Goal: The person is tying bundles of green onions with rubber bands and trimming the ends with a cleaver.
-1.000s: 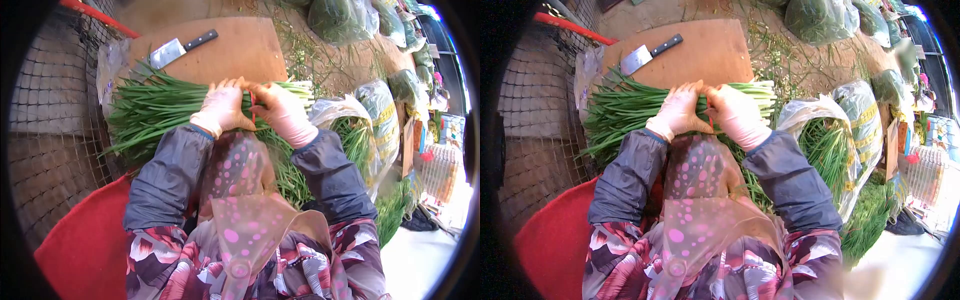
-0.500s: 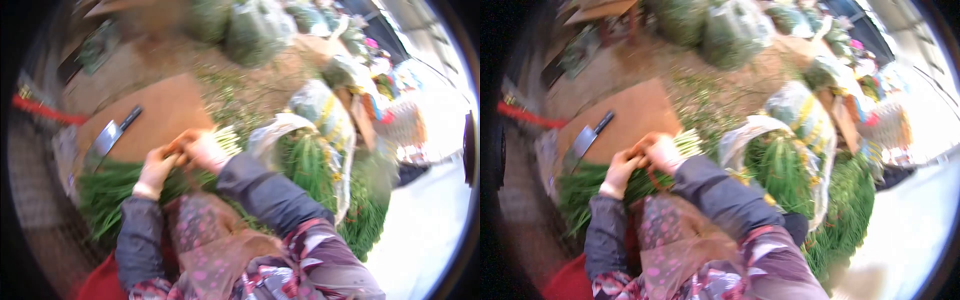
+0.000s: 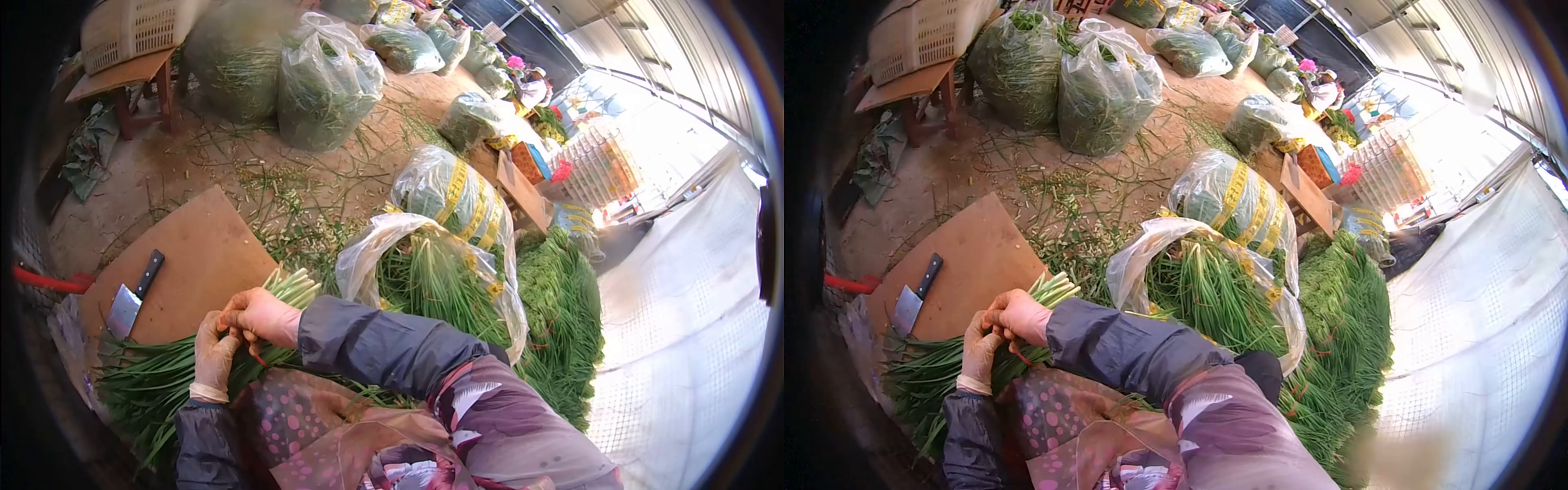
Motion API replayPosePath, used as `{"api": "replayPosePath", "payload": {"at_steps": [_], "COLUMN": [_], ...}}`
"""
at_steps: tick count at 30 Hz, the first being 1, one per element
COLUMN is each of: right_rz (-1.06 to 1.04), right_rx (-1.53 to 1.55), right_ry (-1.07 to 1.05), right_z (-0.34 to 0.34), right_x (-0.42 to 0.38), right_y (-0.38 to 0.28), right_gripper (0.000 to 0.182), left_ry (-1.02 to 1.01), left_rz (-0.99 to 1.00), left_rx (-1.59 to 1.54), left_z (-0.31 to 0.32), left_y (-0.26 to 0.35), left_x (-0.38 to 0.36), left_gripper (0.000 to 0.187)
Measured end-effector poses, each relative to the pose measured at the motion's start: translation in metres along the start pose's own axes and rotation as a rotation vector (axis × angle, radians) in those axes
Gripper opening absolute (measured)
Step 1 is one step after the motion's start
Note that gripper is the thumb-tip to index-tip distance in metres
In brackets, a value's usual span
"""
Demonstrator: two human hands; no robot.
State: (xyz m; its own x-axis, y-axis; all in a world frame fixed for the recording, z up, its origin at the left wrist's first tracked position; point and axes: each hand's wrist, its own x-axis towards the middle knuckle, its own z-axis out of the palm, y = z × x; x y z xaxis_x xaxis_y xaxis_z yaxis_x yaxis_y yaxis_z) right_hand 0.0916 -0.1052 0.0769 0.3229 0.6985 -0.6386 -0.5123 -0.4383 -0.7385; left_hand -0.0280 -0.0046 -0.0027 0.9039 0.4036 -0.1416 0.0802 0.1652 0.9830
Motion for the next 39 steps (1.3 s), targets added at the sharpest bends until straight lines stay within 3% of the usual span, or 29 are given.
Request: {"api": "replayPosePath", "payload": {"at_steps": [4,8,11,12,14,15,16,17,19,20,21,23,25,26,27,29,30,31,33,35,37,39], "right_rz": [0.026,-0.035,-0.141,-0.141,-0.212,-0.106,-0.145,-0.296,-0.317,-0.296,-0.384,-0.51,-0.779,-0.635,-0.655,-0.81,-0.768,-0.774,-0.672,-0.642,-0.519,-0.662], "right_rx": [0.005,-0.112,-0.196,-0.096,-0.106,-0.086,-0.117,-0.337,-0.302,-0.277,-0.362,-0.61,-1.351,-1.306,-1.303,-1.382,-1.395,-1.393,-1.18,-1.097,-0.968,-1.02], "right_ry": [0.012,-0.017,-0.054,0.039,-0.024,0.005,-0.049,-0.025,0.11,0.069,0.201,0.146,0.058,0.044,0.04,-0.05,-0.075,-0.08,-0.018,-0.051,-0.13,0.016], "right_z": [-0.002,-0.004,-0.007,-0.012,0.012,-0.003,-0.001,-0.019,-0.03,-0.033,-0.031,-0.054,-0.05,-0.046,-0.042,-0.035,-0.029,-0.027,-0.027,-0.029,-0.03,-0.028], "right_x": [-0.006,-0.006,-0.005,-0.006,0.004,-0.014,-0.009,0.007,-0.012,-0.009,-0.024,-0.011,-0.027,-0.021,-0.021,-0.02,-0.008,-0.003,0.001,0.009,0.008,0.016], "right_y": [-0.001,-0.004,-0.006,-0.015,0.025,-0.005,-0.001,0.003,-0.033,-0.029,-0.043,-0.03,-0.019,-0.02,-0.019,-0.013,-0.014,-0.011,-0.012,-0.011,-0.015,-0.017], "right_gripper": [0.014,0.014,0.015,0.016,0.018,0.017,0.019,0.021,0.024,0.026,0.027,0.038,0.051,0.052,0.052,0.034,0.018,0.018,0.014,0.014,0.014,0.017], "left_ry": [0.081,0.066,0.008,0.035,0.039,0.076,0.182,0.178,0.291,0.295,0.375,0.44,0.499,0.513,0.521,0.405,0.534,0.553,0.48,0.376,0.37,0.309], "left_rz": [0.058,0.167,0.116,0.122,0.072,0.107,0.241,0.188,0.487,0.483,0.482,0.482,0.306,0.359,0.371,0.255,0.45,0.461,0.134,-0.218,-0.168,-0.331], "left_rx": [0.264,0.338,-0.063,0.09,0.014,0.08,0.041,0.054,0.357,0.361,0.461,0.555,0.296,0.29,0.302,0.336,0.781,0.848,0.472,-0.212,-0.202,-0.428], "left_z": [0.005,0.004,-0.002,0.007,-0.008,0.004,-0.001,0.0,0.009,0.006,0.0,0.002,0.005,0.002,0.007,0.019,0.018,0.014,0.02,0.025,0.031,0.025], "left_y": [-0.007,0.0,-0.031,-0.004,-0.005,0.016,0.013,0.014,0.041,0.041,0.045,0.051,0.054,0.046,0.048,0.05,0.051,0.048,0.045,0.045,0.049,0.041], "left_x": [0.001,0.001,0.007,0.015,-0.027,-0.014,-0.025,-0.014,-0.029,-0.035,-0.049,-0.072,-0.09,-0.085,-0.091,-0.112,-0.117,-0.122,-0.139,-0.148,-0.148,-0.156], "left_gripper": [0.013,0.011,0.01,0.011,0.021,0.023,0.022,0.023,0.025,0.025,0.025,0.025,0.028,0.028,0.028,0.027,0.025,0.026,0.024,0.018,0.016,0.017]}}
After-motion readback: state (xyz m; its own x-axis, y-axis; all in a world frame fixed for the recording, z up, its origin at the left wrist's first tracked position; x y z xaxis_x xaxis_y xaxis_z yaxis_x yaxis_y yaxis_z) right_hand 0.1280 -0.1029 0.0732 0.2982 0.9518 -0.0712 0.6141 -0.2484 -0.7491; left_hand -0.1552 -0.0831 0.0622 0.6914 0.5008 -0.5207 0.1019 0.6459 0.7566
